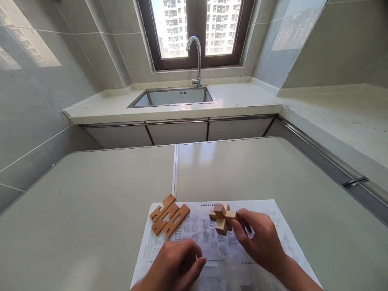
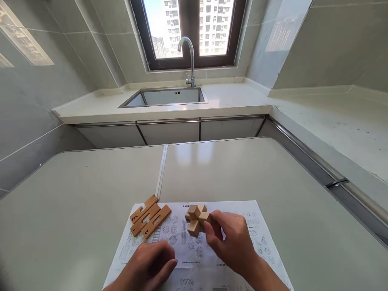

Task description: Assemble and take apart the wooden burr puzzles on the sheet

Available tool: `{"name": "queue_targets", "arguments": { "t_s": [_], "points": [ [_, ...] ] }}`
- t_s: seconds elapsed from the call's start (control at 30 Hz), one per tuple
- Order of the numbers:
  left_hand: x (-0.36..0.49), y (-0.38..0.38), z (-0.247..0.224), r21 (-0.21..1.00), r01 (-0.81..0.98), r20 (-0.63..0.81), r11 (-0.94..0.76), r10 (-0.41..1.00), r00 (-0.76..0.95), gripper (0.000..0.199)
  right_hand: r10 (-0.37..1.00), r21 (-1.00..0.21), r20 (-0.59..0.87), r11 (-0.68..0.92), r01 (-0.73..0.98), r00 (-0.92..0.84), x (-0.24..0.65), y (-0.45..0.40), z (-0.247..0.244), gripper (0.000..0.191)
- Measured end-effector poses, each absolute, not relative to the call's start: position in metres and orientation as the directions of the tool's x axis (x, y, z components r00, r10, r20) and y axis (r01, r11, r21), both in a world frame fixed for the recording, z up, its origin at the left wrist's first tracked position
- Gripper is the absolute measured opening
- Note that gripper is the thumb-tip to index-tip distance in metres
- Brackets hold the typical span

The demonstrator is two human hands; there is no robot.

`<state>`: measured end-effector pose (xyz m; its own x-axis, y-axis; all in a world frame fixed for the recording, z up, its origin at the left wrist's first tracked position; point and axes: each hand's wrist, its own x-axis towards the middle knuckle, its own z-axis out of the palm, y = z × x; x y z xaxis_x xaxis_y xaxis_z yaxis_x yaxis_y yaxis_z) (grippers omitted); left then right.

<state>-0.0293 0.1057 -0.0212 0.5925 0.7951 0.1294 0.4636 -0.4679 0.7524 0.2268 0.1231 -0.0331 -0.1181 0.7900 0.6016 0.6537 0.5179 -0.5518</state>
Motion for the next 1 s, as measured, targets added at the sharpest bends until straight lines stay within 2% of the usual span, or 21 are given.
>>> {"name": "queue_targets", "arguments": {
  "t_s": [0.07, 0.13, 0.2, 0.27, 0.37, 0.5, 0.73, 1.0],
  "points": [
    [-0.029, 0.106, -0.015, 0.895, 0.381, -0.012, -0.232, 0.841, 0.541, 0.031, 0.761, -0.541, 0.63, 0.574, 0.615, -0.156, 0.218, 0.116, -0.03, 0.026],
    [-0.03, 0.106, -0.01, 0.97, 0.236, -0.09, -0.048, 0.837, 0.54, 0.052, 0.724, -0.521, 0.655, 0.64, 0.565, -0.216, 0.21, 0.109, -0.029, 0.025],
    [-0.031, 0.105, -0.006, 0.989, 0.13, -0.129, 0.066, 0.814, 0.566, 0.068, 0.685, -0.497, 0.673, 0.698, 0.516, -0.278, 0.202, 0.103, -0.027, 0.022],
    [-0.033, 0.106, -0.002, 0.986, 0.114, -0.163, 0.119, 0.807, 0.568, 0.073, 0.652, -0.454, 0.684, 0.731, 0.509, -0.327, 0.197, 0.099, -0.027, 0.016],
    [-0.034, 0.108, -0.001, 0.977, 0.148, -0.21, 0.151, 0.781, 0.589, 0.07, 0.601, -0.373, 0.701, 0.768, 0.52, -0.384, 0.193, 0.097, -0.027, 0.004],
    [-0.032, 0.11, -0.006, 0.971, 0.091, -0.23, 0.22, 0.776, 0.587, 0.065, 0.62, -0.349, 0.666, 0.75, 0.562, -0.414, 0.193, 0.097, -0.03, 0.007],
    [-0.033, 0.107, -0.014, 0.978, -0.001, -0.18, 0.21, 0.839, 0.513, 0.077, 0.703, -0.483, 0.604, 0.697, 0.53, -0.375, 0.191, 0.095, -0.032, 0.005],
    [-0.041, 0.101, -0.022, 0.993, 0.121, -0.056, 0.005, 0.907, 0.417, 0.074, 0.799, -0.658, 0.462, 0.6, 0.456, -0.384, 0.186, 0.092, -0.031, 0.013]
  ]
}}
